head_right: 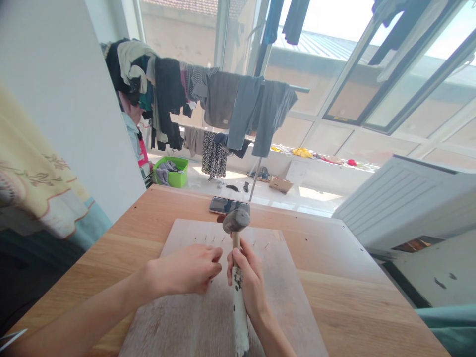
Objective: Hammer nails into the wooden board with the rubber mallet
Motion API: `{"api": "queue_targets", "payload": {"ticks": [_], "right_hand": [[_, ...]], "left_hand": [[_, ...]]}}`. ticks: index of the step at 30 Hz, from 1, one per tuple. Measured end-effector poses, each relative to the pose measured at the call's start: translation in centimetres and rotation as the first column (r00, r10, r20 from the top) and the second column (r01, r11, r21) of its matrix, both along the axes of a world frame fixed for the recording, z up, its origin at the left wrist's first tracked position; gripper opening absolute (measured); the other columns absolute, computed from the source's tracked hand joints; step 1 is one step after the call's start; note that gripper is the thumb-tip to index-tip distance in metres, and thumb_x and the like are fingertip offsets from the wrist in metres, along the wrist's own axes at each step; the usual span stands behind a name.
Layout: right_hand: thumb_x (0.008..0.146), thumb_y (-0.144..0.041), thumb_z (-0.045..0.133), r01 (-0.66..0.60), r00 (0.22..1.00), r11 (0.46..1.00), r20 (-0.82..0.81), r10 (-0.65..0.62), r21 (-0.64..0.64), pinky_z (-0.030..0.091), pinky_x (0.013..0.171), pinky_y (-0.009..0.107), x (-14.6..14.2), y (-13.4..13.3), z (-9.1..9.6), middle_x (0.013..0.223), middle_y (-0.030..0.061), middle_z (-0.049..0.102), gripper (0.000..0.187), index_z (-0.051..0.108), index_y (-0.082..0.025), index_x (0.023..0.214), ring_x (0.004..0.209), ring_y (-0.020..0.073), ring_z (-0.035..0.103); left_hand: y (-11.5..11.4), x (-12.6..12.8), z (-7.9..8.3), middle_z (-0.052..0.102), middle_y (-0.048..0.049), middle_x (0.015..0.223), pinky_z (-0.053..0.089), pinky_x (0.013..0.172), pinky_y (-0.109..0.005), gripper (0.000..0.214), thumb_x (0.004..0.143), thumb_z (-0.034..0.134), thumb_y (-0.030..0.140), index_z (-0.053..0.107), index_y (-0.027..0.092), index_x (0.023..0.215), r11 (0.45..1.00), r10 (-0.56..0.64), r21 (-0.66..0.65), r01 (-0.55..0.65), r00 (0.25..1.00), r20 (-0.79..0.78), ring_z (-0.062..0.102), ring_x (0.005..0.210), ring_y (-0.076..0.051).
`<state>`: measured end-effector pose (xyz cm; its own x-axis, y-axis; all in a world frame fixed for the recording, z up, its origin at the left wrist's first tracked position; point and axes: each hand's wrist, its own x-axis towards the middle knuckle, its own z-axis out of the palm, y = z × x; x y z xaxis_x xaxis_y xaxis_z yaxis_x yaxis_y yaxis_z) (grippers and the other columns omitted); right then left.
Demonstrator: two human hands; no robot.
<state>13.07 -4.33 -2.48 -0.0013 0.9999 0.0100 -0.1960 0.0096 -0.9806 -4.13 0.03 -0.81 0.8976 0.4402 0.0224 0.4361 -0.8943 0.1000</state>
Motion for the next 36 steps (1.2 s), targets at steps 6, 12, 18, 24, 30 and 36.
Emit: {"api": "queue_targets", "payload": {"ticks": [6,12,18,24,30,36], "right_hand": [[0.089,-0.044,0.059,-0.001,1.000,1.000,0.009,0.001,-0.030,0.032,0.039,0.020,-0.3,-0.3,0.1,0.064,-0.0058,0.050,0.033,0.061,-0.019,0.111,0.043,0.0082,0.044],[0.090,-0.045,0.059,0.007,1.000,1.000,0.025,-0.007,-0.017,0.031,0.039,0.020,-0.2,-0.4,0.2,0.065,-0.0052,0.050,0.026,0.061,-0.019,0.095,0.043,0.0069,0.044],[0.088,-0.045,0.060,-0.008,1.000,1.000,0.023,0.009,-0.030,0.031,0.040,0.019,-0.2,-0.3,0.3,0.064,-0.0052,0.050,0.026,0.060,-0.019,0.091,0.043,0.0064,0.045],[0.088,-0.046,0.060,-0.016,0.999,0.999,0.041,0.017,-0.035,0.031,0.040,0.020,-0.2,0.1,0.0,0.065,-0.0050,0.050,0.027,0.059,-0.019,0.086,0.042,0.0067,0.044],[0.088,-0.048,0.060,-0.022,0.999,0.999,0.048,0.024,-0.038,0.031,0.040,0.021,-0.2,0.3,0.3,0.065,-0.0050,0.049,0.028,0.057,-0.020,0.084,0.043,0.0078,0.044],[0.089,-0.047,0.059,-0.032,0.999,0.999,0.036,0.034,-0.036,0.031,0.040,0.020,-0.2,0.5,0.3,0.065,-0.0051,0.049,0.028,0.059,-0.019,0.092,0.043,0.0070,0.044]], "left_hand": [[1.6,-2.1,0.9,0.066,-0.0051,0.089,0.041,0.058,-0.029,0.007,0.067,0.070,0.012,0.066,0.018,0.068,0.959,0.179,-0.241,-0.147,0.977,0.116,0.059,0.068,-0.017],[5.9,-6.0,0.0,0.064,0.0025,0.072,0.043,0.063,-0.022,0.009,0.069,0.063,0.011,0.064,0.017,0.075,0.785,0.480,-0.588,-0.193,0.789,0.383,0.058,0.069,-0.012],[6.7,-6.9,-0.2,0.070,0.0003,0.079,0.044,0.071,-0.024,0.021,0.074,0.063,0.018,0.070,0.017,0.094,0.724,0.536,-0.672,-0.155,0.741,0.406,0.059,0.073,-0.012],[7.1,-6.5,-1.2,0.071,-0.0012,0.080,0.045,0.070,-0.023,0.013,0.074,0.062,0.021,0.071,0.016,0.081,0.711,0.558,-0.684,-0.165,0.724,0.405,0.057,0.072,-0.013],[7.2,-6.3,-1.4,0.067,-0.0001,0.075,0.044,0.065,-0.022,0.009,0.073,0.064,0.022,0.068,0.015,0.078,0.696,0.591,-0.699,-0.165,0.685,0.427,0.053,0.068,-0.011],[7.4,-6.4,-1.4,0.067,0.0005,0.077,0.043,0.062,-0.020,0.013,0.070,0.061,0.015,0.069,0.015,0.080,0.680,0.571,-0.719,-0.141,0.717,0.400,0.050,0.065,-0.009]]}}
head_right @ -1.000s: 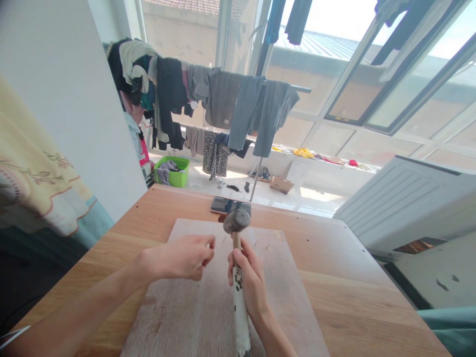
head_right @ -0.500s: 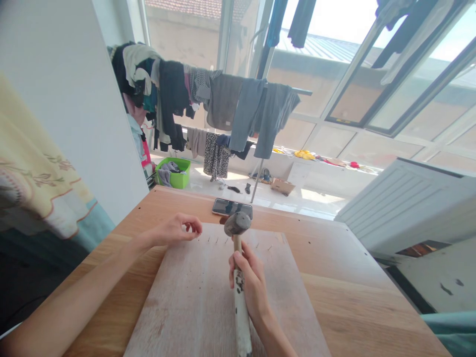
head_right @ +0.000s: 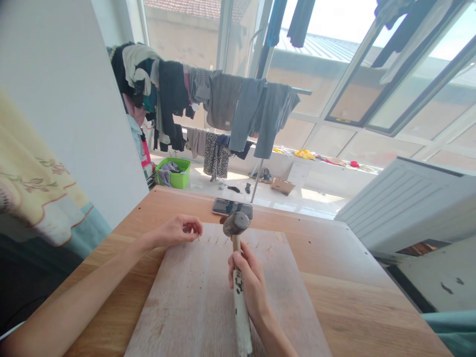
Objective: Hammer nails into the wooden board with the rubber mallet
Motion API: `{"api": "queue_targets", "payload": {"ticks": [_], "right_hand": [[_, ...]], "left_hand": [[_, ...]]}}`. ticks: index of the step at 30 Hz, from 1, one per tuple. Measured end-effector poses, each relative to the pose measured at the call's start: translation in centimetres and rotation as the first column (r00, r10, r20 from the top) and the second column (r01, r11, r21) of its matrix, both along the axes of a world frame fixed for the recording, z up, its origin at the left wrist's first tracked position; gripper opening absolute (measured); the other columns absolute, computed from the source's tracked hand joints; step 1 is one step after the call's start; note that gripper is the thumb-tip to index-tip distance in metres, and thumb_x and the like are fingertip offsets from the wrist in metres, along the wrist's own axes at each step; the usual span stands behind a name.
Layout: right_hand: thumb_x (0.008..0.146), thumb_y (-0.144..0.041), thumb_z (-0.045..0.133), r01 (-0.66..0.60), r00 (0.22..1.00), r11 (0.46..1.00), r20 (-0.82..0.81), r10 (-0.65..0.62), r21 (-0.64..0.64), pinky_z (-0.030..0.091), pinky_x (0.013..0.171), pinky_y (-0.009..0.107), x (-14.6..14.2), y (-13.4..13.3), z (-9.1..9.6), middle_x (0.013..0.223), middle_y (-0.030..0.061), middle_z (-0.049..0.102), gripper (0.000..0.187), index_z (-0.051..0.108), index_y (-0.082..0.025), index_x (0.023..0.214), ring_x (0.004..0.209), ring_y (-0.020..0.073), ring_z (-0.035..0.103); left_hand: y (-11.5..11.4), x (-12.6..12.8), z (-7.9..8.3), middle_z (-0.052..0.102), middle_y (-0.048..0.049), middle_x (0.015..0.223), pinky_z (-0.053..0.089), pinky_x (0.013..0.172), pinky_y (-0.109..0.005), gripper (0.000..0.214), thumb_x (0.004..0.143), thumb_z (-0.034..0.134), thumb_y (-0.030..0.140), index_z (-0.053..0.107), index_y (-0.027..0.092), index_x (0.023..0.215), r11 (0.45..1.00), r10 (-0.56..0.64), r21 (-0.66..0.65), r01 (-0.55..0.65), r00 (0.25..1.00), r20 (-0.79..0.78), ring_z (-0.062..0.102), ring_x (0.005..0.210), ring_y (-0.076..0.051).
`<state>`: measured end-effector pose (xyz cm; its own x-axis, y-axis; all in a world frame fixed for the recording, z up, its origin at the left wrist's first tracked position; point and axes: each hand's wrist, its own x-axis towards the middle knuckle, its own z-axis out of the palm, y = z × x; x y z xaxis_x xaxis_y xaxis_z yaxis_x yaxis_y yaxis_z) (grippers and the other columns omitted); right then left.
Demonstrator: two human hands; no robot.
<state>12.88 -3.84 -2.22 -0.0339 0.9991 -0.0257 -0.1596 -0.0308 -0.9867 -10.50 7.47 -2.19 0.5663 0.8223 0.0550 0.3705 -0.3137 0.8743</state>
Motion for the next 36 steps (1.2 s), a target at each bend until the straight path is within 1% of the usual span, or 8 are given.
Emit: {"api": "queue_targets", "payload": {"ticks": [9,14,20,23,27,32,34,36], "right_hand": [[0.089,-0.047,0.059,-0.010,1.000,1.000,0.003,0.010,-0.018,0.031,0.040,0.021,0.0,0.1,-0.4,0.066,-0.0047,0.049,0.034,0.061,-0.017,0.105,0.044,0.0079,0.044],[0.092,-0.048,0.056,-0.036,0.994,0.999,0.099,0.035,0.014,0.034,0.042,0.020,0.2,-0.2,-0.7,0.064,-0.0050,0.049,0.039,0.060,-0.018,0.116,0.046,0.0086,0.043],[0.088,-0.051,0.059,-0.117,0.975,0.993,0.192,0.115,-0.004,0.034,0.037,0.019,-1.0,-0.9,1.3,0.062,-0.0063,0.044,0.037,0.063,-0.017,0.101,0.042,0.0066,0.039],[0.088,-0.049,0.059,-0.147,0.972,0.989,0.183,0.148,-0.020,0.034,0.037,0.018,-2.5,-1.2,2.0,0.062,-0.0075,0.042,0.035,0.061,-0.017,0.103,0.041,0.0059,0.040],[0.092,-0.043,0.054,-0.124,0.974,0.992,0.192,0.118,0.023,0.037,0.039,0.018,-4.7,-1.1,1.5,0.061,-0.0082,0.042,0.031,0.059,-0.018,0.109,0.042,0.0065,0.041],[0.092,-0.038,0.052,-0.134,0.971,0.990,0.203,0.124,0.035,0.036,0.039,0.018,-6.1,-0.4,0.4,0.060,-0.0086,0.043,0.023,0.058,-0.018,0.101,0.042,0.0063,0.042],[0.093,-0.038,0.051,-0.117,0.974,0.992,0.199,0.106,0.048,0.035,0.038,0.018,-6.1,-0.2,0.4,0.060,-0.0085,0.044,0.024,0.058,-0.018,0.103,0.041,0.0063,0.043],[0.091,-0.039,0.053,-0.132,0.975,0.991,0.183,0.127,0.014,0.034,0.038,0.018,-6.0,-0.3,0.6,0.060,-0.0084,0.045,0.026,0.058,-0.017,0.104,0.040,0.0058,0.043]], "left_hand": [[0.1,0.2,-0.6,0.064,0.0016,0.075,0.041,0.060,-0.019,0.012,0.071,0.061,0.015,0.068,0.015,0.081,1.000,-0.010,-0.009,0.010,1.000,0.002,0.049,0.064,-0.009],[0.1,0.2,-0.8,0.064,0.0015,0.075,0.041,0.062,-0.021,0.010,0.072,0.064,0.019,0.067,0.015,0.081,1.000,-0.017,-0.001,0.017,1.000,0.008,0.051,0.066,-0.010],[0.5,-0.1,-1.5,0.066,0.0001,0.079,0.042,0.064,-0.021,0.014,0.074,0.065,0.023,0.069,0.015,0.085,0.999,-0.032,-0.010,0.032,0.999,0.033,0.053,0.068,-0.010],[0.5,-0.2,-1.8,0.068,-0.0003,0.081,0.043,0.066,-0.022,0.017,0.075,0.065,0.022,0.067,0.015,0.090,0.998,-0.056,-0.013,0.057,0.997,0.057,0.057,0.071,-0.011],[0.5,-0.2,-1.9,0.070,0.0011,0.082,0.045,0.068,-0.023,0.036,0.073,0.065,0.018,0.060,0.017,0.108,0.998,-0.058,-0.010,0.059,0.992,0.109,0.060,0.072,-0.012],[0.6,-0.1,-2.2,0.068,-0.0003,0.084,0.044,0.065,-0.021,0.025,0.071,0.063,0.012,0.062,0.014,0.096,0.996,-0.076,0.061,0.068,0.987,0.140,0.059,0.073,-0.012],[0.7,-0.1,-2.2,0.068,-0.0004,0.085,0.045,0.065,-0.022,0.027,0.072,0.063,0.013,0.062,0.014,0.098,0.996,-0.081,0.051,0.075,0.988,0.133,0.059,0.073,-0.012],[0.8,-0.2,-2.3,0.068,-0.0007,0.086,0.045,0.065,-0.022,0.030,0.072,0.065,0.015,0.062,0.014,0.102,0.997,-0.079,0.030,0.076,0.989,0.122,0.059,0.074,-0.013]]}}
